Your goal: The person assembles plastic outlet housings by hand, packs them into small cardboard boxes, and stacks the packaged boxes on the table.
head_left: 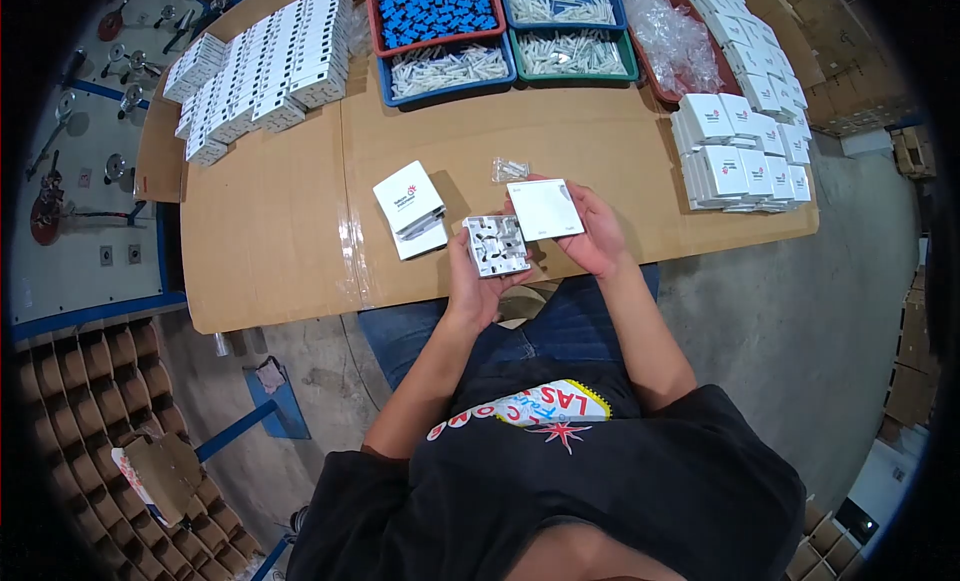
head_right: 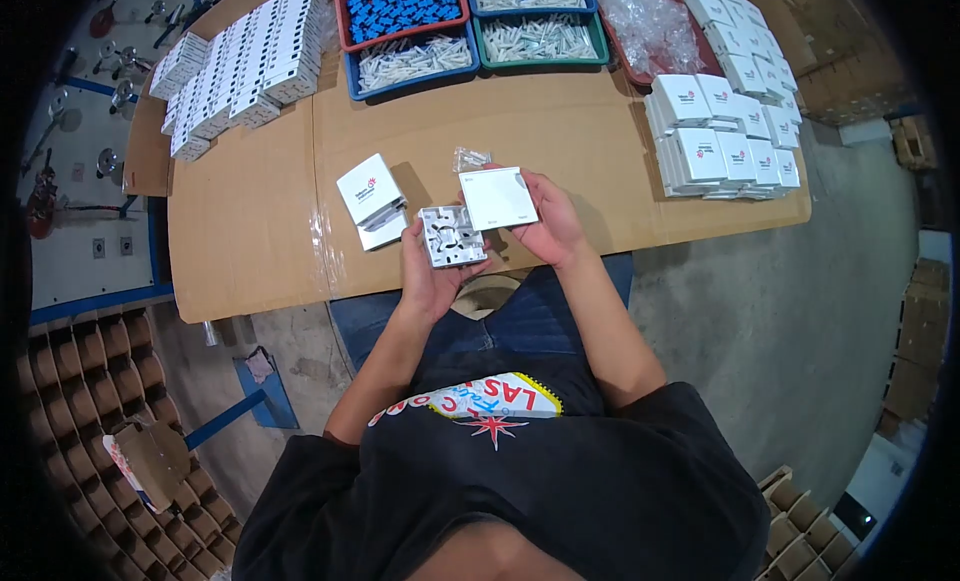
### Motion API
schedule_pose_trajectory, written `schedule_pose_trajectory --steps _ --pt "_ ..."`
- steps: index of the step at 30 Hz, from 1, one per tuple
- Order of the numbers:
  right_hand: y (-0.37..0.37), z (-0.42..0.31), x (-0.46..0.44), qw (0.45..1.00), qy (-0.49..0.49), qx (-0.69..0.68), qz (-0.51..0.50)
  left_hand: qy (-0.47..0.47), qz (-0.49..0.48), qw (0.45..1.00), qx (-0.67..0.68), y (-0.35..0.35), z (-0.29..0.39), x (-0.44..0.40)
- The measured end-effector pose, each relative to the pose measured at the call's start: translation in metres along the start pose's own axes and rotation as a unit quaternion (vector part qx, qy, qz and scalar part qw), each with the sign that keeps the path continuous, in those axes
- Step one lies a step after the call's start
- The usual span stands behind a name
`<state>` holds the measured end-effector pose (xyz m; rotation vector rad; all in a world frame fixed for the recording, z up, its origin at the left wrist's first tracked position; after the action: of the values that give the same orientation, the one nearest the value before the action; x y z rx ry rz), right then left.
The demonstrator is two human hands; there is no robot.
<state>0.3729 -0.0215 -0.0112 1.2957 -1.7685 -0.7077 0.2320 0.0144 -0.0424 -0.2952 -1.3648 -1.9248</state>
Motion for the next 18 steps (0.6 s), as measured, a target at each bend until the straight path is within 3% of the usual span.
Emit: schedule_pose_trajectory --steps 10,15,18 --pt "0.013 -0.003 0.001 0.998 -0.014 -0.052 -0.031 -0.01 -0.03 0.998 0.046 0.008 -0.001 -0.002" --pt "0.028 -0.005 0.003 0.986 0.008 -0.151 -0.066 -0.008 -0.009 1.0 0.025 0.007 0.0 -0.003" --pt "0.033 -0.011 0.003 0.997 -0.011 -0.072 -0.037 -0.014 -0.001 1.0 0.018 0.002 -0.002 -0.004"
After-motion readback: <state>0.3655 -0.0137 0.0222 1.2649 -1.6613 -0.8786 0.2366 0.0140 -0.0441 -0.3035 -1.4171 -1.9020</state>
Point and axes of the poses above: each hand's wrist, its own x-axis away from the middle knuckle, its own y-axis out of the palm, z = x × y, the point moved 9 cm from there along -x, towards the middle knuckle, and after that the axes turned 8 degrees about x, right-handed, at the moved point
